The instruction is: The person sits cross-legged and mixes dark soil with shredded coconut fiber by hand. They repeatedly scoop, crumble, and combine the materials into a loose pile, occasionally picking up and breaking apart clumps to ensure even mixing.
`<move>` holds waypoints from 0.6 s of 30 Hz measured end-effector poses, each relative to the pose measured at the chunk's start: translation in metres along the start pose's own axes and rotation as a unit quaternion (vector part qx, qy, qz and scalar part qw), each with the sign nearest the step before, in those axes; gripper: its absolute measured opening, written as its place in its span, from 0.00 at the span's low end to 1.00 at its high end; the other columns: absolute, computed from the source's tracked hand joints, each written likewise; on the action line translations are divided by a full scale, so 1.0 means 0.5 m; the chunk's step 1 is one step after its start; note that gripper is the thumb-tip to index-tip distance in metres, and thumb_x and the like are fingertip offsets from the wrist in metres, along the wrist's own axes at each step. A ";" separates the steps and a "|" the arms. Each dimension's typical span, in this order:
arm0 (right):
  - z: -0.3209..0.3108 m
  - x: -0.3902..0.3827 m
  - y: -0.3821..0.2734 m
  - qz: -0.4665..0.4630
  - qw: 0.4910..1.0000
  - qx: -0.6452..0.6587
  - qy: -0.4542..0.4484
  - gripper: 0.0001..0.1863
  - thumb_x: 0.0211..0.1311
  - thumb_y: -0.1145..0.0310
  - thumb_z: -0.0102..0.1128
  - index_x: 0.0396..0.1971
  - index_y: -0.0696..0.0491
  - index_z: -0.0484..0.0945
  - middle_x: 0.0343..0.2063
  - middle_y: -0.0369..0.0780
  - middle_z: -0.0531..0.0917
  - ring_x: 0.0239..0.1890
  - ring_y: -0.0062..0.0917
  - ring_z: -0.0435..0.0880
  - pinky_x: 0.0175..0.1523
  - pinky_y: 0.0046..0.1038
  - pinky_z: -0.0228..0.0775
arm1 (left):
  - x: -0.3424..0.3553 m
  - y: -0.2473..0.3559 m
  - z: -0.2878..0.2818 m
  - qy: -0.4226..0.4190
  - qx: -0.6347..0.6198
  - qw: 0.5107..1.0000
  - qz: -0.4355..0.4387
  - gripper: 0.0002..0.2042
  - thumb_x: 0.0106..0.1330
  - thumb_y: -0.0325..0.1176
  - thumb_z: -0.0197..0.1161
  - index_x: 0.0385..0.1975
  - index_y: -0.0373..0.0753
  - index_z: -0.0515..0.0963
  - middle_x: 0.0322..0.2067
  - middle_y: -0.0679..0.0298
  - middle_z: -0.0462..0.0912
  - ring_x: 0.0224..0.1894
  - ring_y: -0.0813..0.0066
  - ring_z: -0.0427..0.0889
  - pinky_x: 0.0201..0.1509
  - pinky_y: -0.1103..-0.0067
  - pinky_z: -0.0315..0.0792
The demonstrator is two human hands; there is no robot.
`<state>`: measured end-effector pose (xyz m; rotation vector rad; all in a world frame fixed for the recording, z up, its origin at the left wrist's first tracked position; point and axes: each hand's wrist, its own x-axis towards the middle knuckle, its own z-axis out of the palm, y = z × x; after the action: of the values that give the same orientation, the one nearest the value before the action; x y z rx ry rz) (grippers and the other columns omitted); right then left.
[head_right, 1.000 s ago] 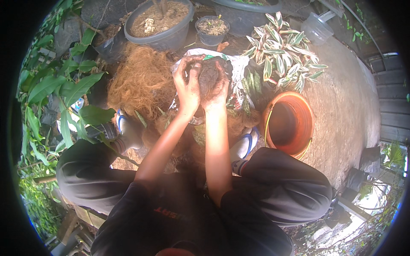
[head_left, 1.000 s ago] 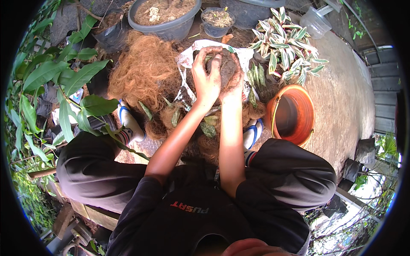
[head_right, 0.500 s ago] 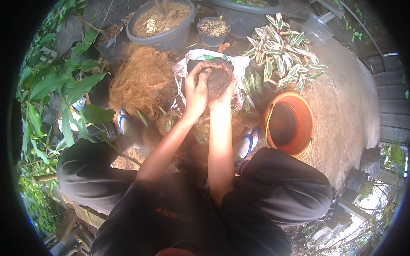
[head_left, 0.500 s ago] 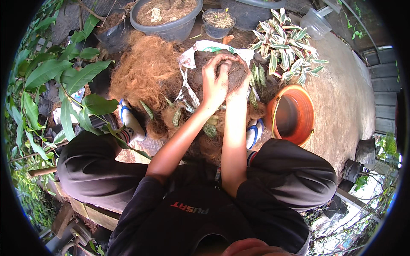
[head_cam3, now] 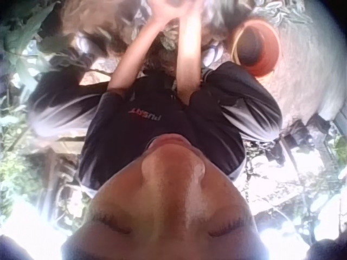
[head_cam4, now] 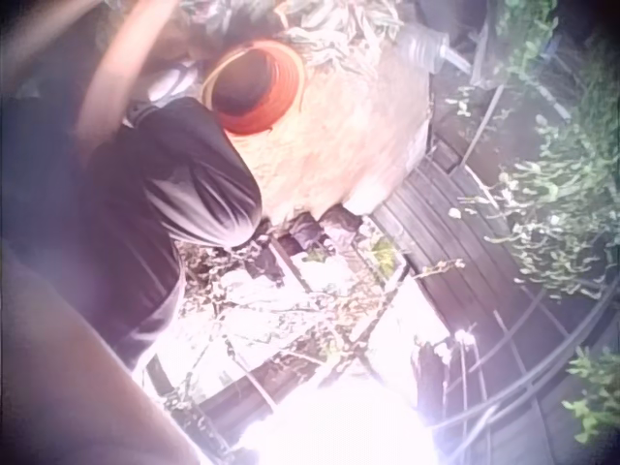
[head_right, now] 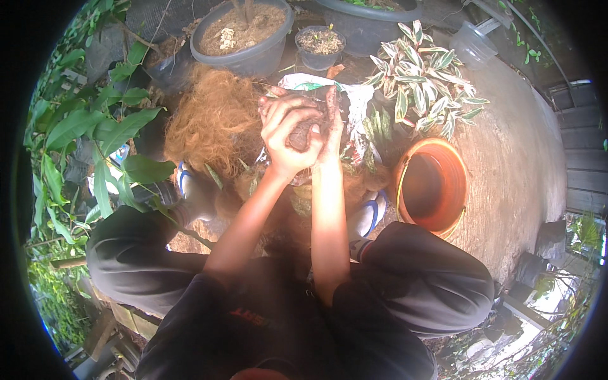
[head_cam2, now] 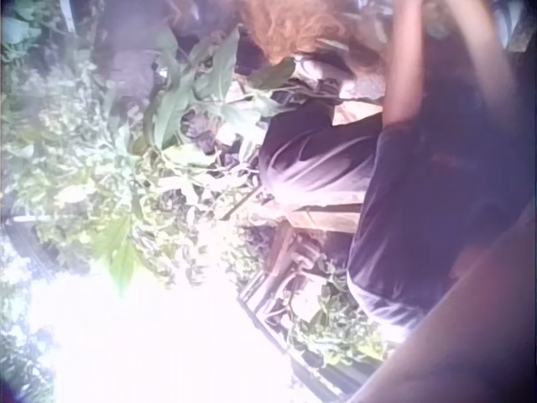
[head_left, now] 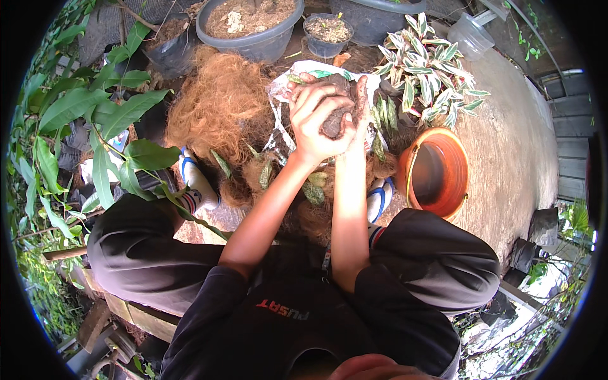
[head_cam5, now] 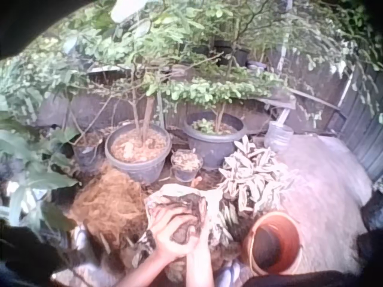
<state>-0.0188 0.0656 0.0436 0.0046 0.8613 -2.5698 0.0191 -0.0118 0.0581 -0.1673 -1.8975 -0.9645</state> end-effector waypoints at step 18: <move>0.057 -0.021 0.007 -0.016 0.998 -0.053 -0.018 0.27 0.63 0.50 0.57 0.51 0.57 0.72 0.47 0.41 0.74 0.51 0.26 0.73 0.58 0.31 0.63 | 0.056 0.019 -0.032 0.024 0.017 0.999 -0.045 0.14 0.54 0.40 0.58 0.30 0.35 0.81 0.32 0.58 0.82 0.44 0.60 0.78 0.56 0.67 0.61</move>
<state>-0.0043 0.0510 0.0660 -0.0872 0.9918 -2.5427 0.0201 -0.0241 0.0896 -0.0392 -1.8888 -0.9866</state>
